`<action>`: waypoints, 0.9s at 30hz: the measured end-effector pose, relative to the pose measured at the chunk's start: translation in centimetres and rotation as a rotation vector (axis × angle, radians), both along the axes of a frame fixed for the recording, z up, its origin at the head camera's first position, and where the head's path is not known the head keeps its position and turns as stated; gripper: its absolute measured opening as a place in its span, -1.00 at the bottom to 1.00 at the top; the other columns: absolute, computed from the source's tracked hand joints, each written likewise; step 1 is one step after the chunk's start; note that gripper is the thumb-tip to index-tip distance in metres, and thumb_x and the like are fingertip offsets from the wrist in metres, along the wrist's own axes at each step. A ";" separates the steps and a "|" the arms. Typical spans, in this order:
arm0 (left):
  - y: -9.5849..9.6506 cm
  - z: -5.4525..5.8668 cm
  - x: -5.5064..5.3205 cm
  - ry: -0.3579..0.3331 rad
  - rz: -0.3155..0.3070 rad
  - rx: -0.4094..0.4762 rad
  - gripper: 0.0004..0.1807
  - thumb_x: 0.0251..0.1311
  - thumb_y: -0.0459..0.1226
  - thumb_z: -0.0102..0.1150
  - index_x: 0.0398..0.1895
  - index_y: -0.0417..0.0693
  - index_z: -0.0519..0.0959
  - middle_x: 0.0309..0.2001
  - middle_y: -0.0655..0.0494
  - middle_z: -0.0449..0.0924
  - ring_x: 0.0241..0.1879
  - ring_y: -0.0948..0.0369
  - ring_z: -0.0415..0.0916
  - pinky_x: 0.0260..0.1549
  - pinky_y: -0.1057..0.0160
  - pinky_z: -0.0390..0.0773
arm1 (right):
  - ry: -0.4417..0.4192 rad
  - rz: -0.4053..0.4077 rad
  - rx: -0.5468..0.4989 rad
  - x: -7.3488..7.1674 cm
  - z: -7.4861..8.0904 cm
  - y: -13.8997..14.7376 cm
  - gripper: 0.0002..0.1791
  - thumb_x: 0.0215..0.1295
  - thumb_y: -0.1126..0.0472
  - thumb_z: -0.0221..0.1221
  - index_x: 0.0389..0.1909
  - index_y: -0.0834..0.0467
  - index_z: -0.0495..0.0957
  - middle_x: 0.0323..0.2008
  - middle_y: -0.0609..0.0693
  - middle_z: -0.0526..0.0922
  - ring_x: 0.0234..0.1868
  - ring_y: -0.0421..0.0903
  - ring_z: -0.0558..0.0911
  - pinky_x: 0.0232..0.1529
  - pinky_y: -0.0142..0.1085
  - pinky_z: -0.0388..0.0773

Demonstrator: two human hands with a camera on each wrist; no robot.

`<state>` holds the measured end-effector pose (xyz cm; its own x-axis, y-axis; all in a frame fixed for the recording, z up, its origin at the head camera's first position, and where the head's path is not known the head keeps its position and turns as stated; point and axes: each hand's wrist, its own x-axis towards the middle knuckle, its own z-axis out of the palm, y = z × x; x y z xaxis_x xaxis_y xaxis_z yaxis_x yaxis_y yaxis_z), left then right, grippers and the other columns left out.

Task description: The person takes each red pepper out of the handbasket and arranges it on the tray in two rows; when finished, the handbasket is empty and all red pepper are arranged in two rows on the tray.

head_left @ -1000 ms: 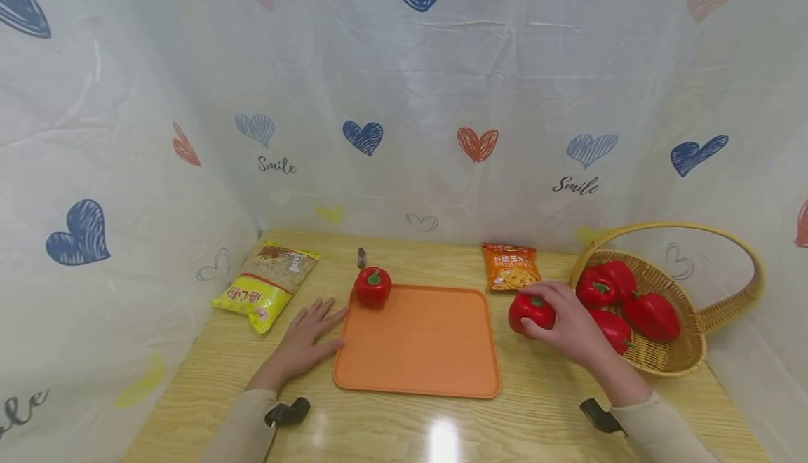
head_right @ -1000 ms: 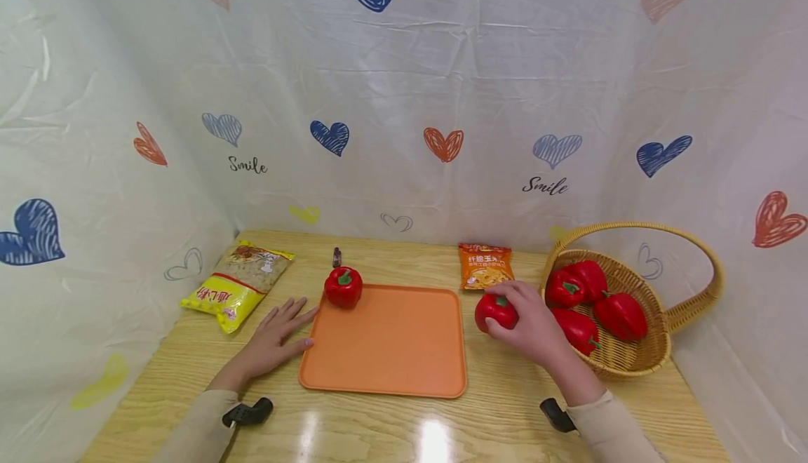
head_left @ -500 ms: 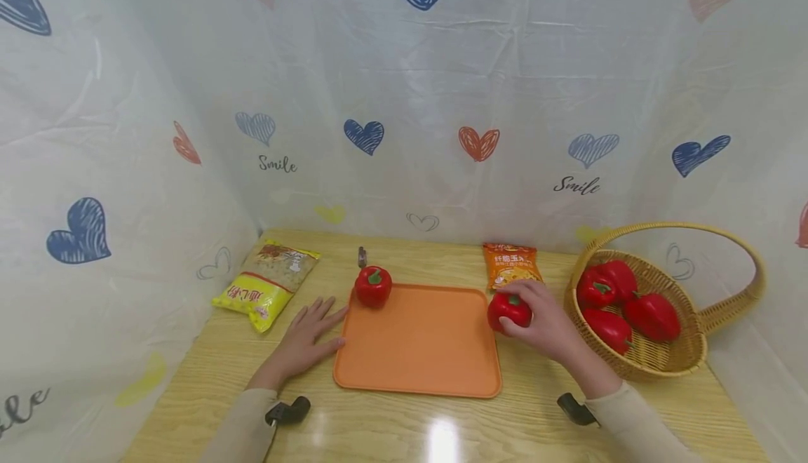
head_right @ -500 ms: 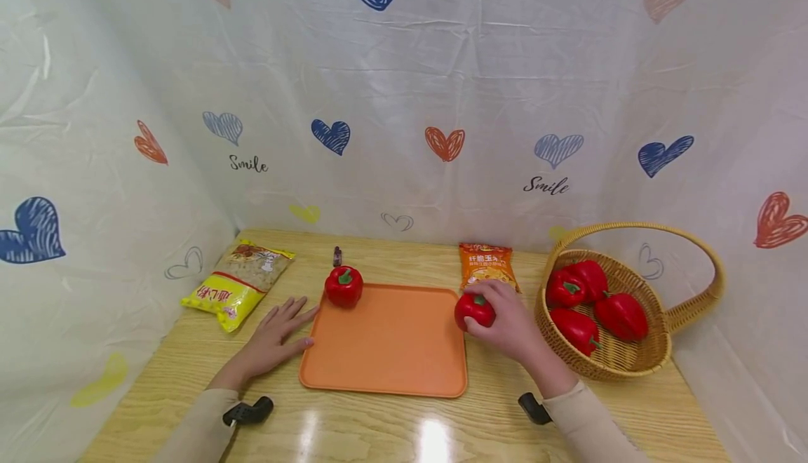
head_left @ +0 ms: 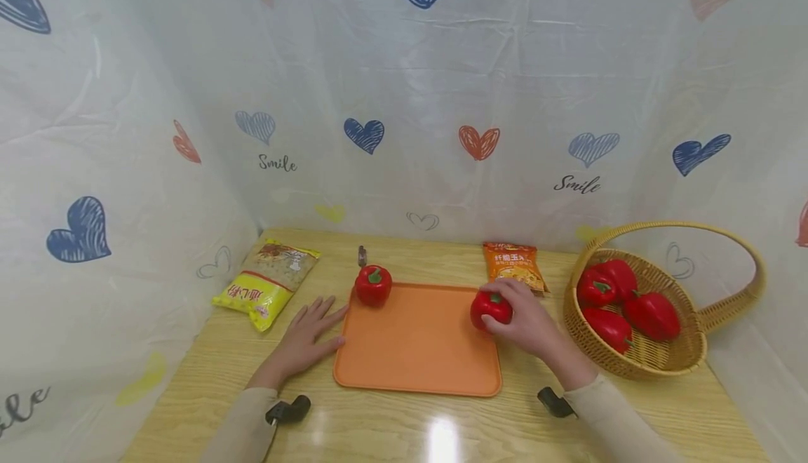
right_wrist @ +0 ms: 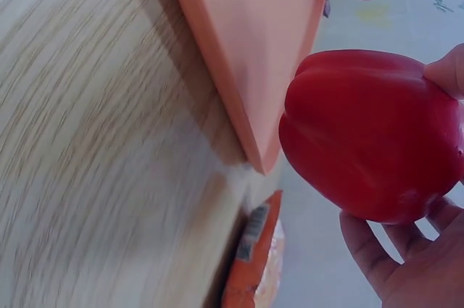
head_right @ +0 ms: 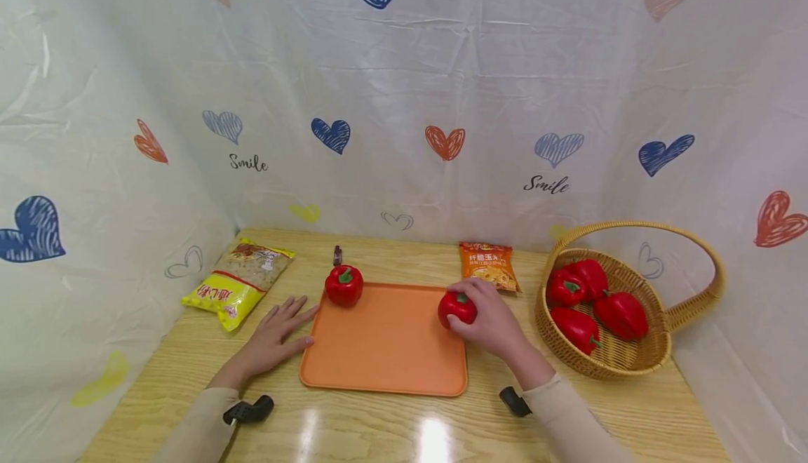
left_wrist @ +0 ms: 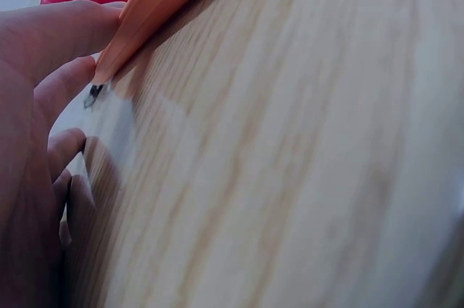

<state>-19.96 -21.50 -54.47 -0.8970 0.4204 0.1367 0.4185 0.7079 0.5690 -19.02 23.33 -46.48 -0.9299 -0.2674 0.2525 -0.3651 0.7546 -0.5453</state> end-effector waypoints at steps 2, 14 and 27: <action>0.0 0.0 0.0 0.002 -0.002 0.004 -0.28 0.34 0.09 0.21 0.51 0.11 0.37 0.57 -0.17 0.11 0.57 -0.23 -0.12 0.49 -0.26 -0.23 | 0.007 0.002 -0.001 -0.2 -0.3 -0.3 -0.52 0.13 0.12 0.46 0.10 -0.01 0.60 0.15 0.06 0.52 0.10 0.13 0.54 -0.04 0.10 0.69; 0.1 0.1 0.0 0.005 -0.004 0.004 -0.28 0.34 0.08 0.22 0.51 0.09 0.37 0.56 -0.18 0.12 0.57 -0.23 -0.12 0.49 -0.26 -0.23 | -0.004 0.032 -0.012 -1.5 -1.1 -2.6 -0.54 0.14 0.12 0.44 0.09 -0.04 0.60 0.13 0.02 0.54 0.09 0.09 0.53 -0.07 0.04 0.70; 0.0 0.2 0.0 -0.011 0.000 0.003 -0.28 0.34 0.10 0.21 0.52 0.12 0.36 0.57 -0.16 0.11 0.57 -0.22 -0.13 0.50 -0.25 -0.25 | -0.031 0.068 -0.001 -2.9 -1.5 -5.6 -0.52 0.16 0.12 0.44 0.12 -0.05 0.59 0.16 -0.01 0.52 0.16 0.08 0.49 -0.01 0.02 0.69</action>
